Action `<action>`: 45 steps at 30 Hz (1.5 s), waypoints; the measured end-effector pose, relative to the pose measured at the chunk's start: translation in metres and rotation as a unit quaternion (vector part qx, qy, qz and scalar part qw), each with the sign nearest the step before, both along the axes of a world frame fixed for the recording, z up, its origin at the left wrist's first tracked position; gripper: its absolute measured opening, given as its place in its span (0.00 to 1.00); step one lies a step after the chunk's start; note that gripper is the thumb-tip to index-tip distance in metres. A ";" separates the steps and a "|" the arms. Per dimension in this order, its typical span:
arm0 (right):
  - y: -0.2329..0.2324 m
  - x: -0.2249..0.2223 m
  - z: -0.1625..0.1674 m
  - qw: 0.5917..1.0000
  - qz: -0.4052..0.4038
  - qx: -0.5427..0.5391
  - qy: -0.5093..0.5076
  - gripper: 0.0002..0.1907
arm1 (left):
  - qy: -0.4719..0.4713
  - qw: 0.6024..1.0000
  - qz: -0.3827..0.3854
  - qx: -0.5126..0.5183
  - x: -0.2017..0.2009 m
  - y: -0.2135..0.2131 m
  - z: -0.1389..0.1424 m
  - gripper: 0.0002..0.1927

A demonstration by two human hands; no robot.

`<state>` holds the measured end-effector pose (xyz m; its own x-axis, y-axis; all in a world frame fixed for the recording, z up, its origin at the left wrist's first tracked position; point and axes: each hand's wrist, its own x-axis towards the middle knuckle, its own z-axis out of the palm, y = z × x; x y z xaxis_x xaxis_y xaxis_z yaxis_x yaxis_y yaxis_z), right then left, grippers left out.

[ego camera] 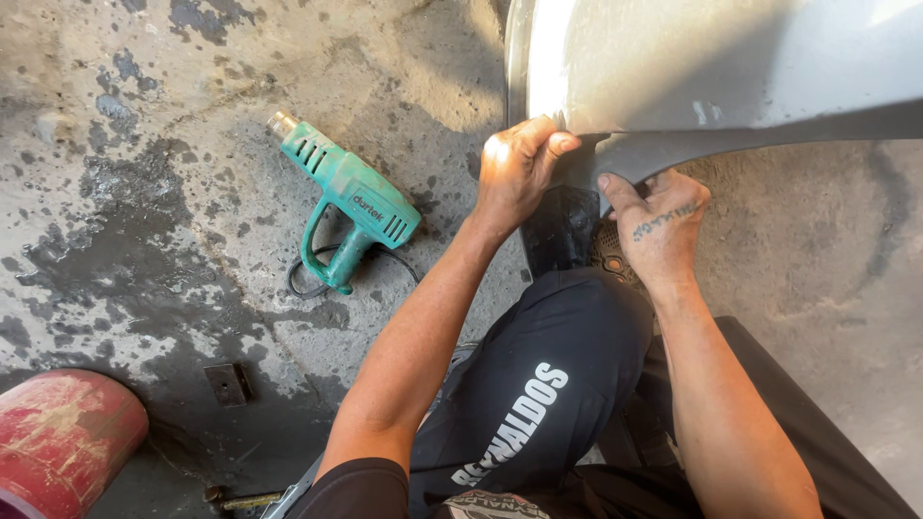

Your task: The person sits on the workshop floor repairing a plastic car bumper. They press and align a trim piece along the bumper edge, heat the plastic with a heat gun, wipe the surface with a cloth, and press clips into place by hand.

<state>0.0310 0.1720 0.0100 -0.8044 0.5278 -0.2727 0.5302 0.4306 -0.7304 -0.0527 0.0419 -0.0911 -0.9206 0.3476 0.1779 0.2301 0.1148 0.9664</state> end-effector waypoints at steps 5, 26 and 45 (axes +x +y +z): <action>0.002 0.009 -0.006 0.999 0.019 0.032 0.004 0.04 | -0.001 0.999 0.037 -0.033 0.012 0.009 0.000 0.18; -0.003 0.008 -0.016 0.999 -0.014 -0.024 0.039 0.03 | -0.566 0.807 -0.010 0.169 0.096 0.025 -0.029 0.23; -0.019 0.009 -0.012 0.998 0.020 0.054 0.038 0.03 | -0.606 0.763 0.113 0.194 0.096 0.035 0.002 0.19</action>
